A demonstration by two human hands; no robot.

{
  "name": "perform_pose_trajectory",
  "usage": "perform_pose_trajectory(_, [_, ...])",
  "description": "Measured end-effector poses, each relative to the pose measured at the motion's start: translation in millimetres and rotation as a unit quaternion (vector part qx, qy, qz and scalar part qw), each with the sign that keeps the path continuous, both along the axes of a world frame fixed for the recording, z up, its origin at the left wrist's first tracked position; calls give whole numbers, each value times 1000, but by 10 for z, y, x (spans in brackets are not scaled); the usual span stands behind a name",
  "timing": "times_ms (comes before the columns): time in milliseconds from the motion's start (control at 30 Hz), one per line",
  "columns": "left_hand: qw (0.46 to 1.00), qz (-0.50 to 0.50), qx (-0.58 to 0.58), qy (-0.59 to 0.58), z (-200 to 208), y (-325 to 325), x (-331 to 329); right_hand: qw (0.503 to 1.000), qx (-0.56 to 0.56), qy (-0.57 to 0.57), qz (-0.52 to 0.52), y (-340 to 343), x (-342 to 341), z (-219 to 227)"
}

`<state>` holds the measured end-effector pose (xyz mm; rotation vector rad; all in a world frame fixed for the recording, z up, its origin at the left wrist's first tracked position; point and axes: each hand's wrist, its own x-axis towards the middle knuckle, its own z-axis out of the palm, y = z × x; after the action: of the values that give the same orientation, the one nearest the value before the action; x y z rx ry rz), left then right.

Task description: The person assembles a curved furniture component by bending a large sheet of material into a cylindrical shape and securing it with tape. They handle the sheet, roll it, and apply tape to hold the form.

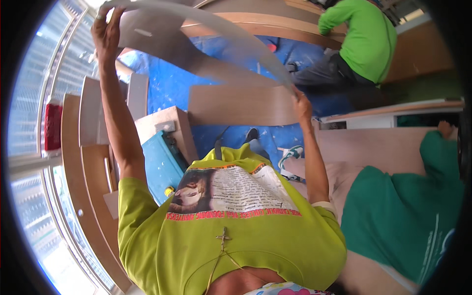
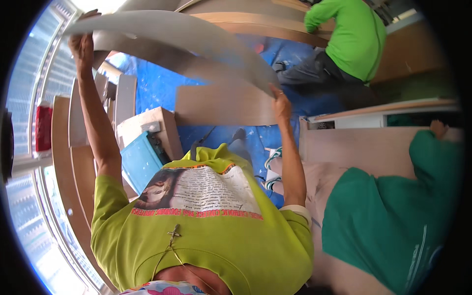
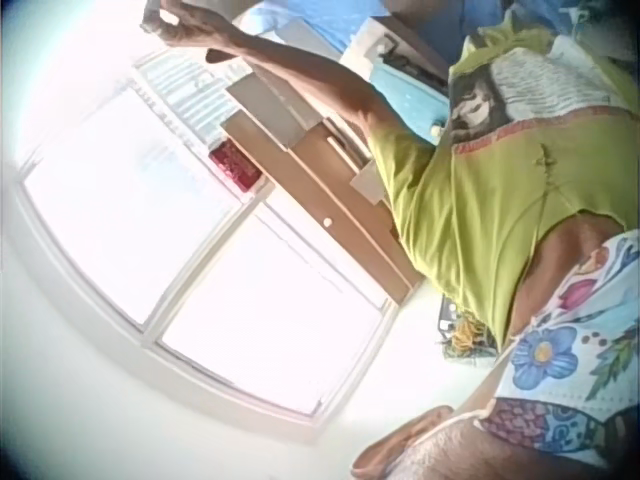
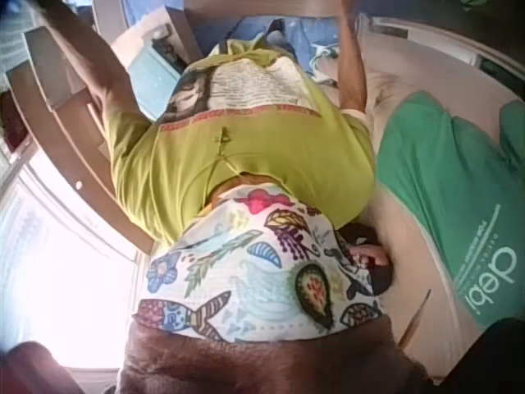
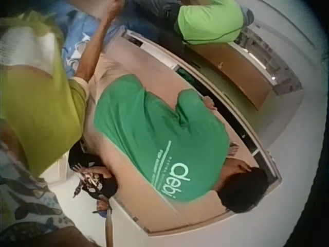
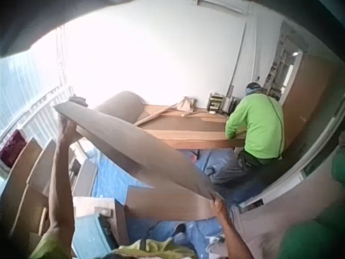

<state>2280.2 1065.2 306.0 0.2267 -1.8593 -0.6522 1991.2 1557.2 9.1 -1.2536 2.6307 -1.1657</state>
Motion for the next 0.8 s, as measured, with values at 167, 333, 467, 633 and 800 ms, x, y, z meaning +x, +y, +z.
perform_pose_trajectory(167, [958, -158, -221, 86, -158, 261, -265, 967, 139, -98, 190, 164, 282, 164])
perform_pose_trajectory(333, [947, -291, -47, 126, -716, 888, -537, 951, 119, -222, 181, -55, 313, 876])
perform_pose_trajectory(467, [947, -314, -64, 38, -402, 983, 67, 972, -24, -140, 187, -1453, -74, 1089])
perform_pose_trajectory(633, [912, -400, -86, -37, -289, 1395, 295, 913, -39, -269, 305, -2618, 184, 1518])
perform_pose_trajectory(800, [935, -353, 32, -29, -575, 1393, 699, 828, 75, -333, 445, -3216, 929, 1711])
